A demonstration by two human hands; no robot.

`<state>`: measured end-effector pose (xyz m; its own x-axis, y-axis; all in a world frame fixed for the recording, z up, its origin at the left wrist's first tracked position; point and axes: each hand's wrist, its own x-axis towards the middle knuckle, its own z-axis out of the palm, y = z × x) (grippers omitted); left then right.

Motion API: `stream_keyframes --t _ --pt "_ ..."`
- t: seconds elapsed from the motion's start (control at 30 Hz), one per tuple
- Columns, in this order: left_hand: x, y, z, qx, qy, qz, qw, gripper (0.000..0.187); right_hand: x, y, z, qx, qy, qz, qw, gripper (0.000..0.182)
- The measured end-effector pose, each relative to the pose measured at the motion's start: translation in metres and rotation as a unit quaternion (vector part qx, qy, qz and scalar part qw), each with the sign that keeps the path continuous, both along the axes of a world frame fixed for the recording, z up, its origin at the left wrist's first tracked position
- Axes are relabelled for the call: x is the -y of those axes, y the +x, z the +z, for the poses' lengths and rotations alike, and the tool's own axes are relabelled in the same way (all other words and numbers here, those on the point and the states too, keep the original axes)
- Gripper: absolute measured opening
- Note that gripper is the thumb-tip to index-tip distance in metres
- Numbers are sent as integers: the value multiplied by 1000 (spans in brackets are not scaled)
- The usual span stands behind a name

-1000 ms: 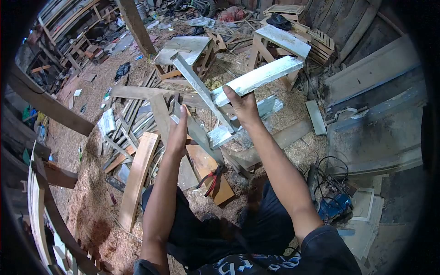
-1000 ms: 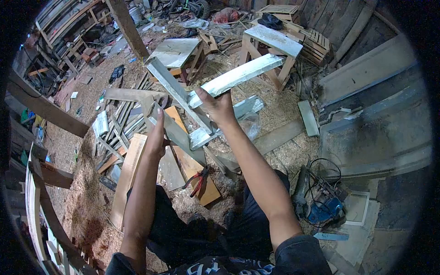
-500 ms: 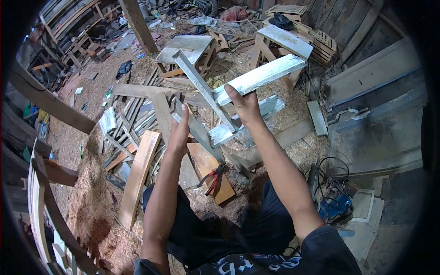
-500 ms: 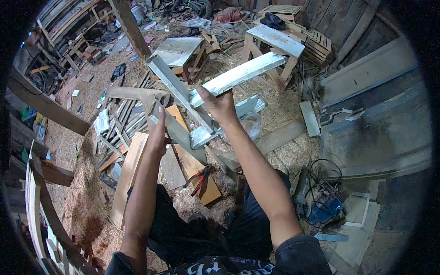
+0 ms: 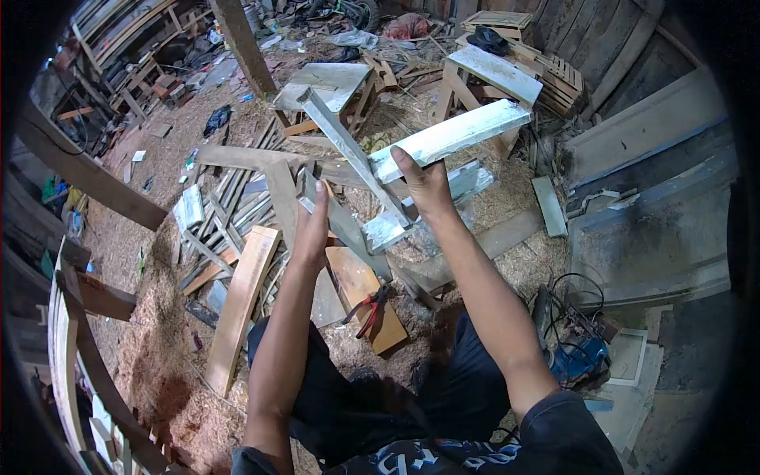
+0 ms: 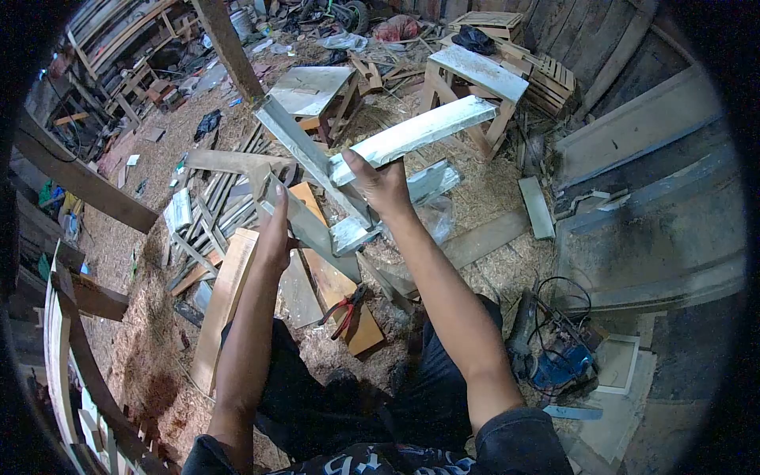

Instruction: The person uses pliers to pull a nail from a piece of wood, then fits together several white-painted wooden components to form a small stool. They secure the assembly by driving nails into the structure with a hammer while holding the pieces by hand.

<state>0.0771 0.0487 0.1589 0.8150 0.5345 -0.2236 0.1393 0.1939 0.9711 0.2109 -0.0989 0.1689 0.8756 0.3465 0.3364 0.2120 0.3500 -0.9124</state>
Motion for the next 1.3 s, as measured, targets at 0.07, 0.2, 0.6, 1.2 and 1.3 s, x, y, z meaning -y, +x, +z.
stream_keyframes --t 0.07,0.2,0.6,1.2,1.3 --pt "-1 0 -3 -1 -12 10 1000 79 1 -1 2 4 -5 0 1000 43" --pt "1 -1 1 -2 -10 20 1000 77 4 -3 5 -19 -30 22 999 47" --pt "-2 -1 -3 25 3 2 1000 91 4 -7 8 -33 -28 33 999 43" --pt "-13 5 -29 51 134 27 989 79 3 -1 -1 -28 31 6 999 31" --pt "-16 4 -25 37 215 54 974 75 -2 -1 -11 -93 48 12 994 32"
